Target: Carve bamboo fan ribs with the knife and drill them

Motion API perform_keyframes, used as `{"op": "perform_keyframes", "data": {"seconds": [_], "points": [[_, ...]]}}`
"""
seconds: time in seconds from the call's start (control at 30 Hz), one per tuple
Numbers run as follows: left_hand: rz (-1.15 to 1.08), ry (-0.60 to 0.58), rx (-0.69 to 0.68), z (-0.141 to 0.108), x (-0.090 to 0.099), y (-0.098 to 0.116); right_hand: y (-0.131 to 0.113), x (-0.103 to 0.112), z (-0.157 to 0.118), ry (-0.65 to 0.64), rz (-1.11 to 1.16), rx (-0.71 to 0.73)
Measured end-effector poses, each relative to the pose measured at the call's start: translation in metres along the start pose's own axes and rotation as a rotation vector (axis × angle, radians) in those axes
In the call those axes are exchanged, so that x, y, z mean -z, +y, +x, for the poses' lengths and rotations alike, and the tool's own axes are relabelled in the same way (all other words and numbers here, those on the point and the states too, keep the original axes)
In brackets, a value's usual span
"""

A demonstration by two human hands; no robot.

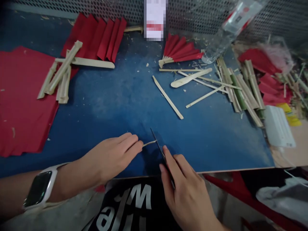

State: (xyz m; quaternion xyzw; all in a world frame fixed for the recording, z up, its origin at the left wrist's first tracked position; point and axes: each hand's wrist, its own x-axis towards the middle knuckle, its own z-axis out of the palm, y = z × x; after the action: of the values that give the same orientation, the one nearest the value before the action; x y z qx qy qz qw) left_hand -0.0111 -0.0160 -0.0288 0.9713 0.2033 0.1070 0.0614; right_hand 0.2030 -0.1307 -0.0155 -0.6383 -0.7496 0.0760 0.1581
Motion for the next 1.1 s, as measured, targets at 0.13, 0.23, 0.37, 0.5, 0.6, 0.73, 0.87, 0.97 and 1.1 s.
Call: {"op": "perform_keyframes", "data": {"seconds": [0.13, 0.23, 0.37, 0.5, 0.6, 0.73, 0.87, 0.97, 1.1], "points": [[0.054, 0.034, -0.051, 0.003, -0.009, -0.005, -0.002, -0.010, -0.003, 0.026, -0.086, 0.017], [0.068, 0.041, -0.042, 0.003, -0.011, -0.005, -0.001, -0.010, 0.000, -0.004, -0.143, 0.058], [0.066, -0.038, -0.007, 0.004, -0.007, -0.004, -0.001, -0.004, 0.004, -0.089, -0.165, 0.067], [0.057, -0.078, -0.024, 0.006, -0.004, -0.006, -0.001, -0.001, 0.006, -0.127, -0.135, 0.084], [0.019, -0.092, -0.003, 0.006, -0.004, -0.008, 0.000, 0.000, 0.006, -0.111, -0.116, 0.073], [-0.029, -0.121, 0.042, 0.005, -0.005, -0.009, 0.002, 0.000, 0.009, -0.118, -0.112, 0.086], [-0.025, -0.145, 0.016, 0.005, -0.005, -0.010, 0.005, 0.000, 0.012, -0.140, -0.111, 0.093], [-0.066, -0.156, 0.005, 0.006, -0.006, -0.011, 0.008, 0.001, 0.012, -0.174, -0.105, 0.111], [-0.069, -0.178, 0.000, 0.007, -0.005, -0.011, 0.012, 0.002, 0.014, -0.205, -0.072, 0.123]]}}
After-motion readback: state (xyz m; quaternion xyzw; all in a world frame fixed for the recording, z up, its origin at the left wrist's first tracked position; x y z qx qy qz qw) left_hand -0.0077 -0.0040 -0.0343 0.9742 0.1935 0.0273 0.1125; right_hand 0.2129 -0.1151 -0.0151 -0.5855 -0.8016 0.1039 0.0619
